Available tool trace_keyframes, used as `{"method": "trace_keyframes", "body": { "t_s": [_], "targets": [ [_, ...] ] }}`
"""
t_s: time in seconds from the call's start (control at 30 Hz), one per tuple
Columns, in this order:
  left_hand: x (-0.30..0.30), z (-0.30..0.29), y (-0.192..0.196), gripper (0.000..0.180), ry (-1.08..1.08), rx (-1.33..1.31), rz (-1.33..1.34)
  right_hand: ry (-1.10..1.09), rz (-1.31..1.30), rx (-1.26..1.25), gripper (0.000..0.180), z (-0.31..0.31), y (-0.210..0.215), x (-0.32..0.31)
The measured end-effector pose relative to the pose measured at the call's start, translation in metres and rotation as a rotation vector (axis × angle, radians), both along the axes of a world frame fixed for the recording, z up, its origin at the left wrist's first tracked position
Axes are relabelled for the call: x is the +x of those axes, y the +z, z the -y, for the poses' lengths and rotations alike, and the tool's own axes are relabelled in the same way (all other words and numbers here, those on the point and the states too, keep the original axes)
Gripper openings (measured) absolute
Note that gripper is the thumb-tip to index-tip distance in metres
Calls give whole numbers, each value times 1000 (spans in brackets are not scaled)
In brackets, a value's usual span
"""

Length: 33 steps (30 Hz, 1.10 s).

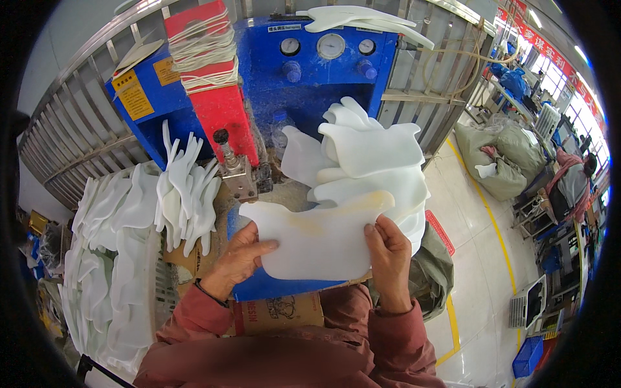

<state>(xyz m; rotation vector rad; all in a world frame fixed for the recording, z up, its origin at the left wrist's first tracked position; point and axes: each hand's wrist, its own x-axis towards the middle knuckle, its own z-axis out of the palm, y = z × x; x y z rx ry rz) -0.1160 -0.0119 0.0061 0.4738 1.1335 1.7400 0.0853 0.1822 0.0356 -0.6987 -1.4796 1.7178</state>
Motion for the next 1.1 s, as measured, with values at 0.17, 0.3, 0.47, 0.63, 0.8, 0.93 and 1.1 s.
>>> {"method": "trace_keyframes", "body": {
  "t_s": [0.17, 0.3, 0.47, 0.63, 0.8, 0.93, 1.1],
  "targets": [
    [2, -6, 0, 51, -21, -5, 35, -19, 18, -4, 30, -2, 1, 6],
    [2, -11, 5, 52, -58, -47, 0, -31, -25, -5, 29, -4, 0, 9],
    [4, -17, 14, 50, -94, -74, 11, -96, 98, 61, 28, 0, 6, 15],
    [4, 24, 11, 46, -68, -304, -76, -64, 83, 108, 22, 28, 0, 10],
    [9, 105, -19, 47, 78, -264, 17, 205, 70, 4, 19, 71, -42, -5],
    [9, 174, -30, 41, 249, -560, -71, 342, 105, -281, 18, 98, -101, -42],
    [-22, 222, 1, 33, 438, -717, -443, 305, 629, 409, 19, 96, -143, -59]
  ]
}}
